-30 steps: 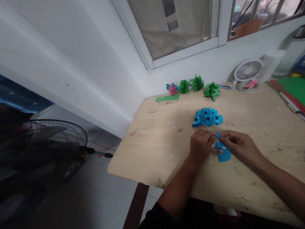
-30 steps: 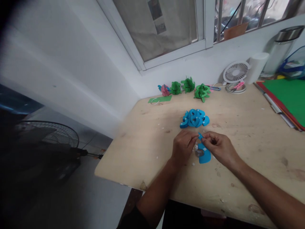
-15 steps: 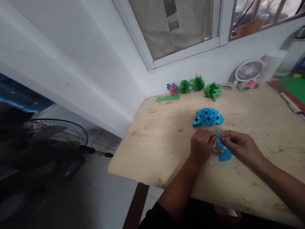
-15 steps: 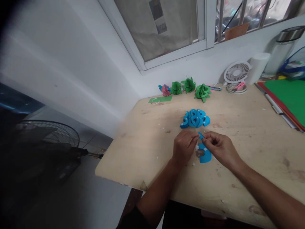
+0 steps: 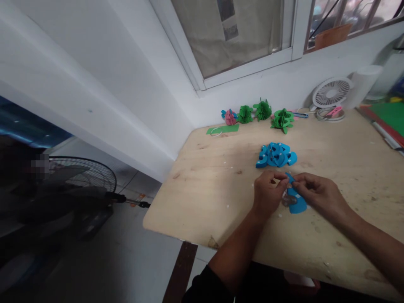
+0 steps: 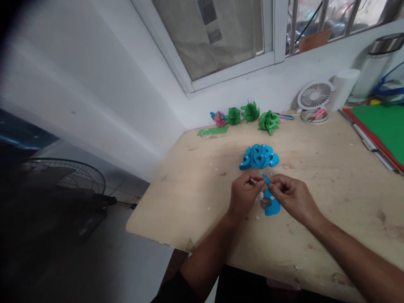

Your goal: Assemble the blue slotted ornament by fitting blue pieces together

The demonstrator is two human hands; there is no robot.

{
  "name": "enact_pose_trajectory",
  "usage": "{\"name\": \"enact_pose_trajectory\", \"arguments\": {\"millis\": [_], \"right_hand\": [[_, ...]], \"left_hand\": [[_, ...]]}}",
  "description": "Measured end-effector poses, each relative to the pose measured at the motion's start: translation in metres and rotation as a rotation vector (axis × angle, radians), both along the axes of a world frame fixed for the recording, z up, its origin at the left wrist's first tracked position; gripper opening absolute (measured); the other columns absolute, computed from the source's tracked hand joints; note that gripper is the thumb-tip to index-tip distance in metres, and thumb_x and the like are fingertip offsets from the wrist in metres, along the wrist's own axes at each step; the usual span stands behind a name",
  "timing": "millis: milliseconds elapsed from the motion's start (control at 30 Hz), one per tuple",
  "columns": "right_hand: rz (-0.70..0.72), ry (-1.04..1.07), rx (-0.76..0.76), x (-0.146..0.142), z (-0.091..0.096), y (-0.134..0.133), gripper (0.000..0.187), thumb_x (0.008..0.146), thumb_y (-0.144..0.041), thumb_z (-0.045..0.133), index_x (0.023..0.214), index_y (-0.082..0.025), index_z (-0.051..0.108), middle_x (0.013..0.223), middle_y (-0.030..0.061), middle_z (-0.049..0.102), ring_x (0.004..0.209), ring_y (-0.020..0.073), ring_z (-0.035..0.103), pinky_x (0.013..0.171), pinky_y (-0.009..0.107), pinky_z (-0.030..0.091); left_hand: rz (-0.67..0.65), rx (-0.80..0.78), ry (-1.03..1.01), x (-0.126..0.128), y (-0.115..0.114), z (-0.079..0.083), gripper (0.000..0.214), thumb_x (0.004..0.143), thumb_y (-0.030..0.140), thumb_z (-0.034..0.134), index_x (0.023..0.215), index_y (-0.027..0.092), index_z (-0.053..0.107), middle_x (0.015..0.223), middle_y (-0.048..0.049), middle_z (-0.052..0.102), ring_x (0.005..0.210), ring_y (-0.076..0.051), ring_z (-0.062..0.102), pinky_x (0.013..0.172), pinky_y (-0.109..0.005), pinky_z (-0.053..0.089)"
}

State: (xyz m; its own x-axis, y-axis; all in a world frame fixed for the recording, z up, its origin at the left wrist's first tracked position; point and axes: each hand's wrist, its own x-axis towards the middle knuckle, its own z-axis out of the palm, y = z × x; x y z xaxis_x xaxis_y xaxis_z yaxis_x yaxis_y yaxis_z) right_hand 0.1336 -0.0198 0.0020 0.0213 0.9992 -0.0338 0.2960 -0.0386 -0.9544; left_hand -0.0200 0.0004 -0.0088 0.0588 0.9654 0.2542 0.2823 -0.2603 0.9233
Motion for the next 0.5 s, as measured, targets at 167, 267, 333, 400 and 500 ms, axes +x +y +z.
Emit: {"name": "enact_pose_trajectory", "arguments": {"millis": [167,267,333,400,500], "right_hand": [[0.006,0.024,-0.004,-0.0005,-0.0079,0.0004,0.03,0.074,-0.049,0.066,0.078,-0.019,0.07,0.056,0.0002,0.059,0.051,0.0148,0.05,0.049,0.028,0.038],[-0.004,0.019,0.005,-0.0007,-0.0093,0.0001,0.029,0.075,-0.047,0.066,0.079,-0.019,0.071,0.057,0.0005,0.06,0.051,0.0147,0.05,0.049,0.027,0.038],[-0.01,0.017,0.013,-0.0009,-0.0087,-0.0004,0.027,0.075,-0.046,0.066,0.079,-0.02,0.071,0.058,0.0007,0.06,0.051,0.0147,0.05,0.049,0.027,0.039],[-0.017,0.015,0.014,-0.0013,-0.0076,-0.0009,0.027,0.076,-0.046,0.066,0.078,-0.02,0.071,0.057,0.0007,0.06,0.052,0.0147,0.05,0.049,0.027,0.039],[-0.023,0.013,0.008,-0.0019,-0.006,-0.0012,0.028,0.075,-0.047,0.065,0.077,-0.019,0.07,0.055,0.0,0.058,0.05,0.014,0.048,0.048,0.026,0.037]], "left_hand": [[0.018,-0.044,0.01,0.0015,0.0004,-0.0003,0.009,0.076,0.01,0.072,0.081,0.017,0.074,0.087,-0.0043,0.077,0.084,-0.018,0.071,0.077,-0.029,0.058],[0.009,-0.046,0.017,0.0016,0.0001,0.0002,0.011,0.076,0.008,0.071,0.08,0.018,0.073,0.086,-0.0035,0.076,0.084,-0.018,0.071,0.076,-0.029,0.057],[0.01,-0.045,0.006,0.0018,-0.0004,0.001,0.012,0.076,0.007,0.07,0.08,0.018,0.073,0.086,-0.0034,0.076,0.085,-0.018,0.071,0.076,-0.028,0.056],[0.014,-0.035,-0.008,0.0023,-0.001,0.0017,0.012,0.076,0.007,0.07,0.082,0.017,0.073,0.088,-0.0037,0.076,0.086,-0.018,0.071,0.077,-0.029,0.055],[0.018,-0.02,-0.013,0.003,-0.0016,0.0014,0.012,0.076,0.007,0.071,0.083,0.017,0.072,0.089,-0.0041,0.077,0.087,-0.018,0.071,0.078,-0.029,0.055]]}}
